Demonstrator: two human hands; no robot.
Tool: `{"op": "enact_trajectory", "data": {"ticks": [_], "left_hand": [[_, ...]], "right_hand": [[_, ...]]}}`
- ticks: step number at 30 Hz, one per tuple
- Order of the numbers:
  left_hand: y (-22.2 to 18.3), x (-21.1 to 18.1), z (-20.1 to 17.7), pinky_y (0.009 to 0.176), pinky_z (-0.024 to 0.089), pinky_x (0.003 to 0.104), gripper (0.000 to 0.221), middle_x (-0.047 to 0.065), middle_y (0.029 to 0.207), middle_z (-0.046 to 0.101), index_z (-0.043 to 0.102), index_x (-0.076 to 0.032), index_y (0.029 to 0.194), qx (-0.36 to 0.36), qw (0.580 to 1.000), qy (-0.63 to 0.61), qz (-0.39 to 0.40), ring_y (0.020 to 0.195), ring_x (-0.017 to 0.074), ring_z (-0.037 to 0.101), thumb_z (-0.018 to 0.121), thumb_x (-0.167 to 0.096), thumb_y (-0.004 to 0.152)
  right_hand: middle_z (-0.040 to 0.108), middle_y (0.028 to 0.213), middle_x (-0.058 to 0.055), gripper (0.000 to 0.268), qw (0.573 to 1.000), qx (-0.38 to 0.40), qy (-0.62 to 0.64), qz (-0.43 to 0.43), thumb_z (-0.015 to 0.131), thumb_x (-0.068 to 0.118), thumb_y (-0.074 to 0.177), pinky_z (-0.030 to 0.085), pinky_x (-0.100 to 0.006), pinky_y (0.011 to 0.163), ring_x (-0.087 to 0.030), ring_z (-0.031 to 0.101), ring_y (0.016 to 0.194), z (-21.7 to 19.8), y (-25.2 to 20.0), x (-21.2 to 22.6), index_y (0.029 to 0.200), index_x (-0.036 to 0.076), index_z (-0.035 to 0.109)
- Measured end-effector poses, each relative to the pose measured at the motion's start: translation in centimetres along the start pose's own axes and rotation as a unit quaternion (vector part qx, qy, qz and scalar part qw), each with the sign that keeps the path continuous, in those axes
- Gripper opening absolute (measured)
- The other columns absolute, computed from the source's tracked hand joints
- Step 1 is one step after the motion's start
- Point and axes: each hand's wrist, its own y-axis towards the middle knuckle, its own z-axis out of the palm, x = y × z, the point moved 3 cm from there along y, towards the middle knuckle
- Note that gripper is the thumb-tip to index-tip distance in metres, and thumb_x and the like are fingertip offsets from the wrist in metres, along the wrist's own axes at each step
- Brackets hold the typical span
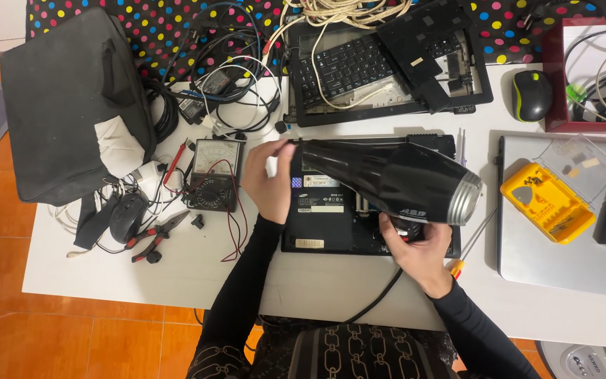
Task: The recorder is repairing a laptop, using a hair dryer to apply heat to the RAM area and motherboard.
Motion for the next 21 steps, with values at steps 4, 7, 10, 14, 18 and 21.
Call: {"op": "enact_trajectory", "data": {"ticks": [4, 7, 10, 14, 18, 21], "left_hand": [[0.2, 2.8, 0.4, 0.079, 0.053, 0.024, 0.021, 0.011, 0.102, 0.077, 0.074, 0.003, 0.116, -0.001, 0.963, -0.211, -0.169, 0.087, 0.0140, 0.073, 0.072, -0.012, 0.101], [0.7, 2.4, 0.6, 0.082, 0.058, 0.024, 0.030, 0.013, 0.106, 0.077, 0.071, 0.005, 0.126, 0.024, 0.950, -0.241, -0.199, 0.090, 0.0132, 0.075, 0.068, -0.015, 0.104], [0.8, 1.6, 1.2, 0.086, 0.061, 0.026, 0.032, 0.011, 0.113, 0.076, 0.066, 0.003, 0.129, 0.057, 0.928, -0.303, -0.209, 0.096, 0.0153, 0.077, 0.067, -0.012, 0.100], [0.6, 0.8, 1.2, 0.092, 0.058, 0.026, 0.033, 0.012, 0.115, 0.075, 0.066, 0.004, 0.132, 0.113, 0.938, -0.275, -0.178, 0.104, 0.0144, 0.073, 0.066, -0.007, 0.101], [0.2, 1.3, 1.5, 0.093, 0.056, 0.026, 0.031, 0.013, 0.113, 0.076, 0.068, 0.004, 0.129, 0.136, 0.931, -0.283, -0.186, 0.105, 0.0146, 0.073, 0.068, -0.006, 0.100], [0.0, 1.4, 1.6, 0.093, 0.056, 0.025, 0.028, 0.011, 0.112, 0.077, 0.070, 0.002, 0.126, 0.135, 0.939, -0.267, -0.171, 0.104, 0.0128, 0.073, 0.070, -0.006, 0.100]], "right_hand": [[0.073, 0.099, -0.004, 0.026, 1.000, -0.005, 0.029, 0.006, 0.079, 0.004, 0.087, 0.055, -0.022, 0.081, -0.010, 0.069, 0.086, 0.1, -0.1, -0.1, 0.110, 0.000, 0.066], [0.074, 0.096, -0.005, 0.026, 1.000, 0.009, -0.012, 0.005, 0.080, 0.001, 0.086, 0.054, -0.023, 0.078, -0.011, 0.069, 0.082, 0.2, -0.5, -0.9, 0.109, 0.000, 0.067], [0.071, 0.104, -0.005, 0.039, 0.999, -0.022, 0.039, 0.026, 0.080, 0.003, 0.088, 0.055, -0.022, 0.085, -0.011, 0.068, 0.090, 0.3, -0.6, -1.5, 0.120, 0.001, 0.057], [0.069, 0.095, -0.006, 0.042, 0.996, -0.023, 0.059, 0.061, 0.077, 0.000, 0.090, 0.051, -0.023, 0.066, -0.011, 0.064, 0.072, 0.1, 0.5, -0.2, 0.124, 0.000, 0.053], [0.068, 0.093, -0.006, 0.041, 0.991, -0.046, 0.094, 0.081, 0.075, -0.001, 0.091, 0.051, -0.022, 0.051, -0.008, 0.064, 0.062, 0.1, 0.5, -0.9, 0.123, -0.001, 0.049], [0.068, 0.091, -0.005, 0.041, 0.992, -0.054, 0.077, 0.081, 0.076, 0.001, 0.090, 0.051, -0.021, 0.052, -0.008, 0.064, 0.063, 0.1, 0.6, -0.6, 0.122, 0.000, 0.050]]}}
